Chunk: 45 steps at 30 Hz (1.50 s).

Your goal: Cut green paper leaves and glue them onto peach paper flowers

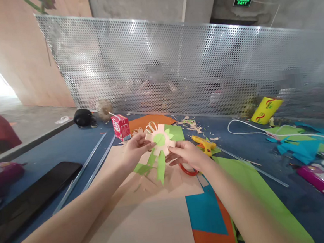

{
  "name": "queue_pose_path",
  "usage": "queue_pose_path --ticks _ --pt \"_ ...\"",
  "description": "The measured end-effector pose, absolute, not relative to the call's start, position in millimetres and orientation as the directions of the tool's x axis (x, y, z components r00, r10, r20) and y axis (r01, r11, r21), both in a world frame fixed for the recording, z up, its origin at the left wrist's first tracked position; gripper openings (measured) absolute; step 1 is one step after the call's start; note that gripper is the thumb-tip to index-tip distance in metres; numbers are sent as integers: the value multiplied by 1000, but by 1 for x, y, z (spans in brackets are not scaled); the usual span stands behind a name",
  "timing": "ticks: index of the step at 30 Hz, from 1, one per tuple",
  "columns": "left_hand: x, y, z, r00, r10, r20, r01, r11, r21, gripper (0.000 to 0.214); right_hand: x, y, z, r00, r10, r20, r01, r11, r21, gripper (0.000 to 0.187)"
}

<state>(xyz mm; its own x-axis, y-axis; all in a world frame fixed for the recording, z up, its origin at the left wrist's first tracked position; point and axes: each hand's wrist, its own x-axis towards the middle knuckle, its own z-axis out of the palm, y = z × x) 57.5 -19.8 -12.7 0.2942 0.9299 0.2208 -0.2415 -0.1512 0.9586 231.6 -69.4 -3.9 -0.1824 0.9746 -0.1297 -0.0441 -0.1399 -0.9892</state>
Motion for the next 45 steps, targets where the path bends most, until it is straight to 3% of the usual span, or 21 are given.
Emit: queue_pose_path --ticks 6,11,16,19,22,28,33,39,43,45 --pt "58 -15 -17 333 902 276 -250 -198 948 29 238 -67 -7 -201 974 -102 108 -81 -991 23" --pt "58 -13 -20 379 876 299 -243 -218 945 30 242 -67 -6 -247 969 0 293 74 -953 19" --pt "55 -12 -21 440 852 285 -217 -206 954 27 242 -73 -2 -341 934 103 534 283 -796 19" --pt "55 -13 -20 435 858 273 -210 -198 957 26 242 -75 -1 -369 924 98 633 328 -701 23" --pt "55 -16 -17 446 860 247 -225 -160 961 26 239 -77 -1 -393 914 101 596 337 -728 25" --pt "56 -21 -11 499 844 198 -296 -48 954 26 230 -82 -1 -452 887 97 215 214 -953 16" --pt "52 -19 -12 514 815 267 -352 -84 932 23 231 -82 2 -492 865 99 -5 111 -994 16" --pt "42 -22 -10 560 742 369 -269 -258 928 5 233 -83 7 -420 898 128 142 204 -968 17" --pt "41 -28 -1 514 752 414 -60 -449 891 16 232 -81 4 -417 894 162 252 285 -925 17" --pt "41 -28 0 524 725 447 -53 -496 867 15 233 -79 2 -404 900 164 288 295 -911 17"
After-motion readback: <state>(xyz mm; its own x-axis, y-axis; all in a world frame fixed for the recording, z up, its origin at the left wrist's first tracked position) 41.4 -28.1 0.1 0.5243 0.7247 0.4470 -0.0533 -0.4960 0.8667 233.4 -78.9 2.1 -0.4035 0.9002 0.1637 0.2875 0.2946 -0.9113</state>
